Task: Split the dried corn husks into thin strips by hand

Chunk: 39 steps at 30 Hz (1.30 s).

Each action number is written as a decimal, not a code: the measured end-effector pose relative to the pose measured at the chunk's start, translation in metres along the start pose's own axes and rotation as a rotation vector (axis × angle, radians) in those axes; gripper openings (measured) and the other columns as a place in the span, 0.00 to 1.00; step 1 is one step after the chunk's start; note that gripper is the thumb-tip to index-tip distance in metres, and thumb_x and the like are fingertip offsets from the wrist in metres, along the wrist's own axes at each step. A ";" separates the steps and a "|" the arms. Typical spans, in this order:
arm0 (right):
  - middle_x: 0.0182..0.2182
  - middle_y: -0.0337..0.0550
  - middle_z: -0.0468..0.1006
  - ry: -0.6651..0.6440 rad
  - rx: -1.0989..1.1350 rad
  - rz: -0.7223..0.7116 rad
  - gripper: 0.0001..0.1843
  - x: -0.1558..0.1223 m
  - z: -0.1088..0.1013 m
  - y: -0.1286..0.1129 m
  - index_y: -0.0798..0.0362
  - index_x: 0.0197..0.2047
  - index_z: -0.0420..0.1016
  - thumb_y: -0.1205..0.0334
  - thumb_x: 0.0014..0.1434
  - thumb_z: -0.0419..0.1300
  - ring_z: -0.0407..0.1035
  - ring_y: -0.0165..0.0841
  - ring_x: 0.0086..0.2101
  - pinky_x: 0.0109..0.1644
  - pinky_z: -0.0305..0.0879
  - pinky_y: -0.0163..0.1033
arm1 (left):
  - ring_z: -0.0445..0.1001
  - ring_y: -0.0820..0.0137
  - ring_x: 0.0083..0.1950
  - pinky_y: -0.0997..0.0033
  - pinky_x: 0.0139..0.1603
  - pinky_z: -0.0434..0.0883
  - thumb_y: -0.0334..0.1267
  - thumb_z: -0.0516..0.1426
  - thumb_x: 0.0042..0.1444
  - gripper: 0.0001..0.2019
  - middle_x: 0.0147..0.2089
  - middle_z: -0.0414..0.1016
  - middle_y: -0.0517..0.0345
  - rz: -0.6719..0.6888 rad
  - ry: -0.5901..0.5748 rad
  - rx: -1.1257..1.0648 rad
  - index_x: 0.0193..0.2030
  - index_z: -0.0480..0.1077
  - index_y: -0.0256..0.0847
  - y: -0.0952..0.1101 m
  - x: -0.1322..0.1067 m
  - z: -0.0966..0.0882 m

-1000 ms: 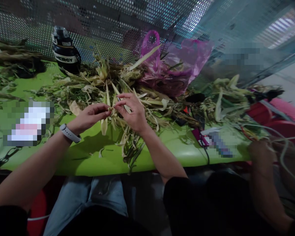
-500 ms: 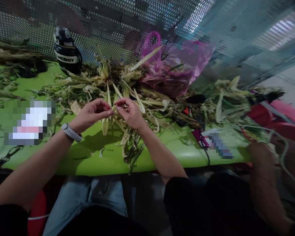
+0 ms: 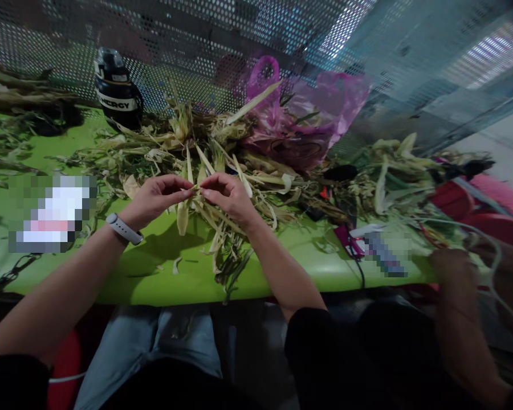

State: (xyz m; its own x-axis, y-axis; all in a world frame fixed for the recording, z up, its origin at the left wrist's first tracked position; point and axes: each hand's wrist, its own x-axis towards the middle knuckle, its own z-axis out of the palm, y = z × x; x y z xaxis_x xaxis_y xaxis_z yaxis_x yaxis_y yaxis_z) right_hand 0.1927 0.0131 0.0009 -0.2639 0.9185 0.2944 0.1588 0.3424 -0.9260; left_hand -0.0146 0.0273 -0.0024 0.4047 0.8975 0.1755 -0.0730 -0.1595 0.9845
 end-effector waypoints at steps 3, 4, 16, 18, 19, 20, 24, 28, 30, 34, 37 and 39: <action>0.33 0.39 0.75 0.002 -0.003 0.009 0.13 0.000 0.000 0.001 0.53 0.39 0.73 0.54 0.55 0.65 0.68 0.27 0.33 0.38 0.67 0.35 | 0.75 0.68 0.39 0.69 0.38 0.72 0.40 0.70 0.48 0.12 0.35 0.78 0.54 -0.001 0.012 0.004 0.38 0.78 0.40 0.001 0.000 0.001; 0.34 0.39 0.75 0.002 0.003 0.017 0.14 0.001 0.000 0.001 0.53 0.40 0.73 0.53 0.55 0.65 0.68 0.27 0.33 0.38 0.67 0.35 | 0.75 0.68 0.39 0.70 0.38 0.72 0.39 0.70 0.47 0.12 0.35 0.77 0.55 0.003 0.013 0.000 0.38 0.78 0.40 0.001 -0.001 0.001; 0.26 0.32 0.71 -0.103 0.199 0.138 0.15 0.003 -0.001 0.003 0.53 0.34 0.70 0.55 0.50 0.69 0.63 0.23 0.25 0.30 0.64 0.31 | 0.71 0.72 0.41 0.71 0.46 0.67 0.39 0.66 0.52 0.11 0.40 0.74 0.57 0.055 -0.104 -0.008 0.41 0.74 0.39 0.004 -0.003 0.005; 0.25 0.32 0.71 -0.121 0.194 0.156 0.15 0.003 -0.001 0.004 0.53 0.34 0.70 0.56 0.49 0.70 0.63 0.22 0.24 0.29 0.64 0.31 | 0.70 0.71 0.40 0.71 0.44 0.67 0.38 0.66 0.51 0.10 0.38 0.74 0.57 0.046 -0.102 0.006 0.39 0.74 0.38 0.004 -0.003 0.006; 0.25 0.32 0.71 -0.131 0.184 0.161 0.15 0.003 -0.002 0.004 0.53 0.34 0.70 0.56 0.49 0.70 0.62 0.22 0.24 0.29 0.63 0.31 | 0.70 0.71 0.39 0.71 0.42 0.67 0.38 0.65 0.51 0.10 0.37 0.74 0.58 0.038 -0.096 0.023 0.39 0.74 0.38 0.004 -0.003 0.006; 0.25 0.32 0.71 -0.140 0.170 0.161 0.15 0.003 -0.003 0.004 0.54 0.34 0.71 0.56 0.49 0.69 0.62 0.22 0.24 0.28 0.63 0.31 | 0.69 0.71 0.37 0.71 0.41 0.66 0.38 0.65 0.51 0.09 0.36 0.74 0.58 0.031 -0.087 0.045 0.38 0.74 0.38 0.004 -0.003 0.006; 0.26 0.33 0.71 -0.166 0.084 0.132 0.14 0.002 -0.007 0.003 0.54 0.34 0.71 0.57 0.49 0.69 0.62 0.23 0.25 0.29 0.62 0.31 | 0.66 0.72 0.33 0.71 0.36 0.63 0.37 0.62 0.51 0.05 0.31 0.72 0.59 0.002 -0.065 0.128 0.33 0.74 0.38 0.005 -0.002 0.006; 0.26 0.34 0.71 -0.157 0.021 0.098 0.14 0.002 -0.007 0.005 0.55 0.34 0.71 0.57 0.49 0.69 0.62 0.23 0.26 0.30 0.61 0.32 | 0.64 0.72 0.32 0.71 0.34 0.60 0.37 0.61 0.50 0.04 0.30 0.70 0.60 -0.047 -0.125 0.117 0.32 0.73 0.39 0.005 -0.002 0.005; 0.26 0.34 0.71 -0.144 0.003 0.087 0.13 0.002 -0.006 0.007 0.55 0.34 0.71 0.57 0.49 0.69 0.62 0.24 0.26 0.29 0.60 0.32 | 0.65 0.73 0.31 0.71 0.34 0.60 0.39 0.64 0.50 0.07 0.29 0.69 0.60 -0.060 -0.168 0.103 0.32 0.73 0.39 0.004 -0.002 0.005; 0.25 0.33 0.69 -0.149 -0.025 0.110 0.11 0.003 -0.008 0.004 0.54 0.36 0.72 0.58 0.53 0.65 0.60 0.23 0.24 0.26 0.60 0.32 | 0.66 0.73 0.32 0.72 0.34 0.62 0.42 0.66 0.50 0.10 0.30 0.70 0.60 -0.062 -0.127 0.055 0.33 0.73 0.39 0.002 -0.001 0.004; 0.34 0.40 0.75 -0.222 -0.033 0.141 0.12 0.004 -0.014 -0.001 0.55 0.43 0.73 0.60 0.55 0.61 0.64 0.25 0.27 0.29 0.64 0.34 | 0.67 0.74 0.32 0.73 0.33 0.62 0.43 0.67 0.49 0.12 0.31 0.72 0.59 -0.066 -0.077 0.016 0.34 0.73 0.39 0.001 0.000 0.002; 0.40 0.43 0.76 -0.290 -0.067 0.148 0.15 0.005 -0.019 -0.004 0.56 0.46 0.74 0.61 0.55 0.62 0.66 0.26 0.31 0.32 0.66 0.35 | 0.67 0.75 0.32 0.73 0.33 0.62 0.44 0.68 0.49 0.13 0.31 0.72 0.59 -0.057 -0.051 -0.006 0.34 0.73 0.38 0.000 0.001 0.001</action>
State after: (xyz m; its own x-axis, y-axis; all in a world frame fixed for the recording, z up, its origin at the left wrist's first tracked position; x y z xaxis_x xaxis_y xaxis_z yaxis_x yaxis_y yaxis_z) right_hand 0.2093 0.0197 0.0104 -0.4917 0.8680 0.0697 0.2750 0.2307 -0.9334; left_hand -0.0130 0.0283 -0.0025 0.4542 0.8830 0.1189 -0.0535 -0.1062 0.9929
